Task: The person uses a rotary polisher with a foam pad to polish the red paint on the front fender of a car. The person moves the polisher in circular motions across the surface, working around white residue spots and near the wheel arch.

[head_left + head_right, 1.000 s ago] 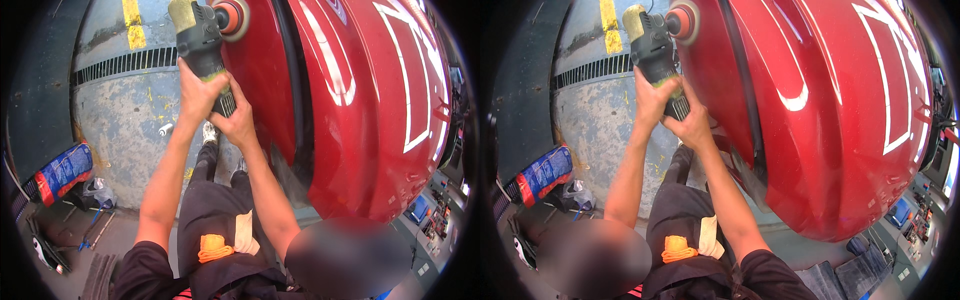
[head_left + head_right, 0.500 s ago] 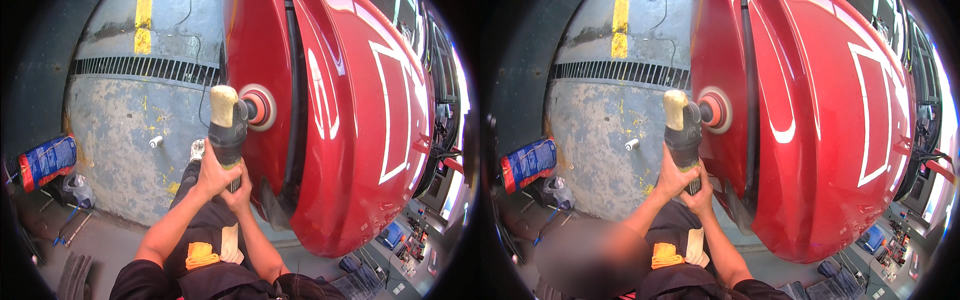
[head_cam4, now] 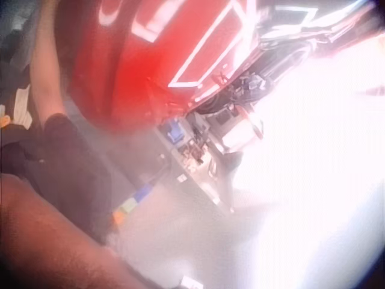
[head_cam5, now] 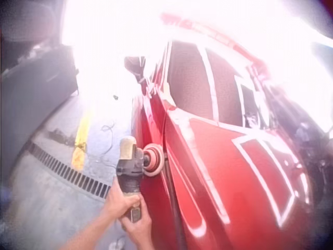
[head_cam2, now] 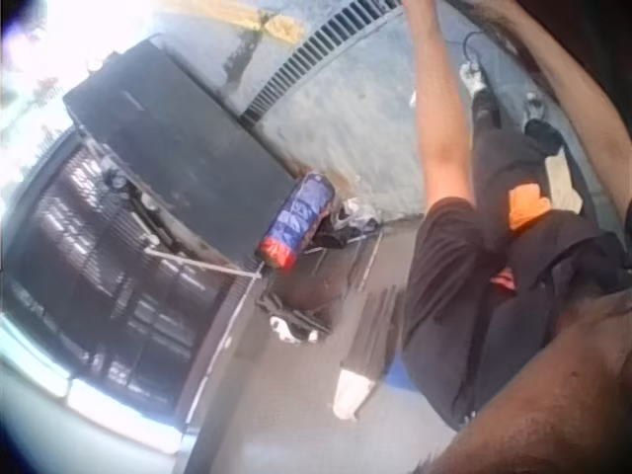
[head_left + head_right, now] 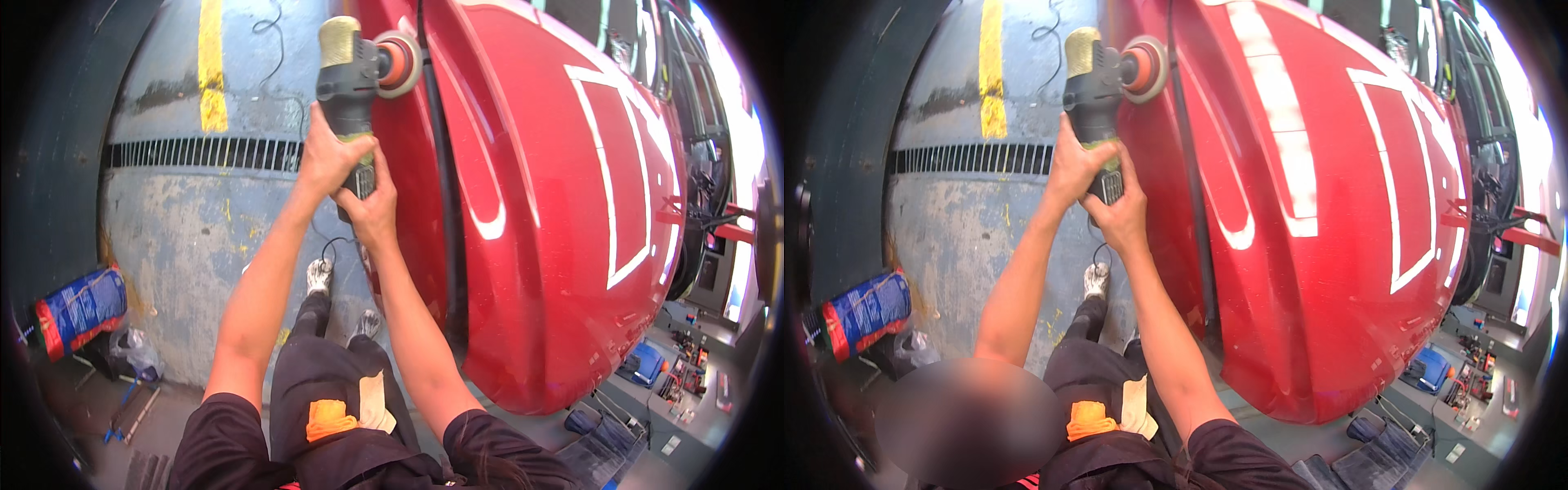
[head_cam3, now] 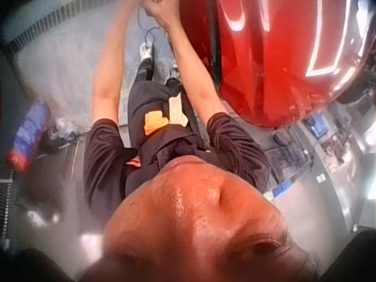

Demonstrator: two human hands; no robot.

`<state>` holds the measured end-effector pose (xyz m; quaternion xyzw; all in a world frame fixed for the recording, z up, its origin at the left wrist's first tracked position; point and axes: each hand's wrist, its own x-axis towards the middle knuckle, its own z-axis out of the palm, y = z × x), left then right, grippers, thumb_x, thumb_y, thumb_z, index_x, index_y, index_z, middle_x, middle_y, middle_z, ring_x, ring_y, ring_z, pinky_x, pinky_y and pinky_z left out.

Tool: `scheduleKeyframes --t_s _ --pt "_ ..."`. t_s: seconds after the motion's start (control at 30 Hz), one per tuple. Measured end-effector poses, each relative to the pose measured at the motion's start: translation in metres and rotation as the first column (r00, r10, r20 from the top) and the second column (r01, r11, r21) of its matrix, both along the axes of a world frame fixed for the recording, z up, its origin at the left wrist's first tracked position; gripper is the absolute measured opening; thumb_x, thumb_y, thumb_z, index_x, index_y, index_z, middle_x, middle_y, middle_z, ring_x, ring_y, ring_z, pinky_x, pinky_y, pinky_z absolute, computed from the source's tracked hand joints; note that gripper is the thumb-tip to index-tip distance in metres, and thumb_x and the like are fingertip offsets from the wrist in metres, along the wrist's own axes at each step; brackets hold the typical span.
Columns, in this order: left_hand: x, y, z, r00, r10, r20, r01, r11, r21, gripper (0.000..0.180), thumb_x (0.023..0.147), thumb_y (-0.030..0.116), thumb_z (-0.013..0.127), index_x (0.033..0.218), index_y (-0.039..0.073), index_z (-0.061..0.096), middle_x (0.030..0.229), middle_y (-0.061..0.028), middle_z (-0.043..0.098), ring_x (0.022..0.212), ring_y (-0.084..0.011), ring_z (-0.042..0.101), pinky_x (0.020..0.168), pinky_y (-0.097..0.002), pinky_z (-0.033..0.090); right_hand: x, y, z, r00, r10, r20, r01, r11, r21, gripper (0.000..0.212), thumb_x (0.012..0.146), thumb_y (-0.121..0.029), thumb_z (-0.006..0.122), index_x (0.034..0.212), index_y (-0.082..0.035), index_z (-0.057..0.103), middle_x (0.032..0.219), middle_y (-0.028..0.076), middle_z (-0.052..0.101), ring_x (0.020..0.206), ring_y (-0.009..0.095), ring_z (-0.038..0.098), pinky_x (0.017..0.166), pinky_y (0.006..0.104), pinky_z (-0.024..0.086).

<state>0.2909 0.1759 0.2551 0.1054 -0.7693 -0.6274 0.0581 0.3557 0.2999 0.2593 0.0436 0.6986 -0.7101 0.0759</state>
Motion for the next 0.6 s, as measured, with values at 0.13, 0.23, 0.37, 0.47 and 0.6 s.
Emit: scheduleKeyframes --t_s 0.13,0.23,0.37,0.47,0.6 --pt "-0.027 0.0 -0.012 0.999 -0.046 -0.029 0.051 0.967 0.251 0.074 0.077 0.019 0.089 0.135 -0.005 0.05 0.113 -0.0128 0.065 0.096 -0.0231 0.065 0.087 -0.0387 0.057 -0.027 0.0 -0.033 0.967 -0.029 -0.253 0.064 0.989 0.131 0.092 0.079 -0.01 0.082 0.163 -0.003 0.045 0.12 0.009 0.072 0.099 0.016 0.07 0.087 0.0317 0.058" --pt "0.021 -0.004 -0.021 0.995 -0.034 0.097 0.01 0.972 0.234 0.069 0.08 0.021 0.088 0.134 -0.002 0.053 0.116 -0.0157 0.068 0.1 -0.0225 0.068 0.089 -0.0396 0.058 0.016 0.003 -0.022 0.984 0.017 -0.175 0.019 0.98 0.2 0.094 0.079 -0.019 0.084 0.164 -0.008 0.044 0.145 0.023 0.067 0.135 0.032 0.067 0.109 0.0413 0.054" --pt "0.107 0.015 -0.041 0.97 -0.054 0.239 -0.011 0.965 0.263 0.043 0.08 0.02 0.089 0.113 0.0 0.069 0.094 -0.0102 0.076 0.081 -0.018 0.071 0.076 -0.0367 0.059 0.103 0.018 -0.013 1.0 0.002 -0.025 0.004 0.963 0.271 0.094 0.08 -0.021 0.084 0.164 -0.011 0.044 0.145 0.027 0.067 0.137 0.035 0.065 0.109 0.0431 0.054" --pt "0.195 0.039 -0.043 0.945 0.029 0.325 -0.116 0.961 0.252 0.038 0.08 0.019 0.089 0.106 -0.004 0.072 0.088 -0.0098 0.076 0.074 -0.0163 0.069 0.07 -0.0368 0.059 0.187 0.034 -0.024 1.0 -0.001 0.03 -0.007 0.962 0.272 0.096 0.08 -0.024 0.084 0.165 -0.011 0.042 0.136 0.028 0.07 0.129 0.036 0.071 0.105 0.0432 0.056" --pt "0.312 0.055 -0.072 0.835 0.012 0.55 -0.289 0.86 0.421 0.031 0.082 0.012 0.086 0.107 0.003 0.071 0.089 -0.0049 0.071 0.074 -0.0152 0.067 0.068 -0.0356 0.057 0.291 0.054 -0.008 0.954 0.076 0.291 -0.179 0.921 0.346 0.096 0.083 -0.041 0.082 0.165 -0.011 0.043 0.123 0.028 0.075 0.11 0.036 0.077 0.092 0.0444 0.058"
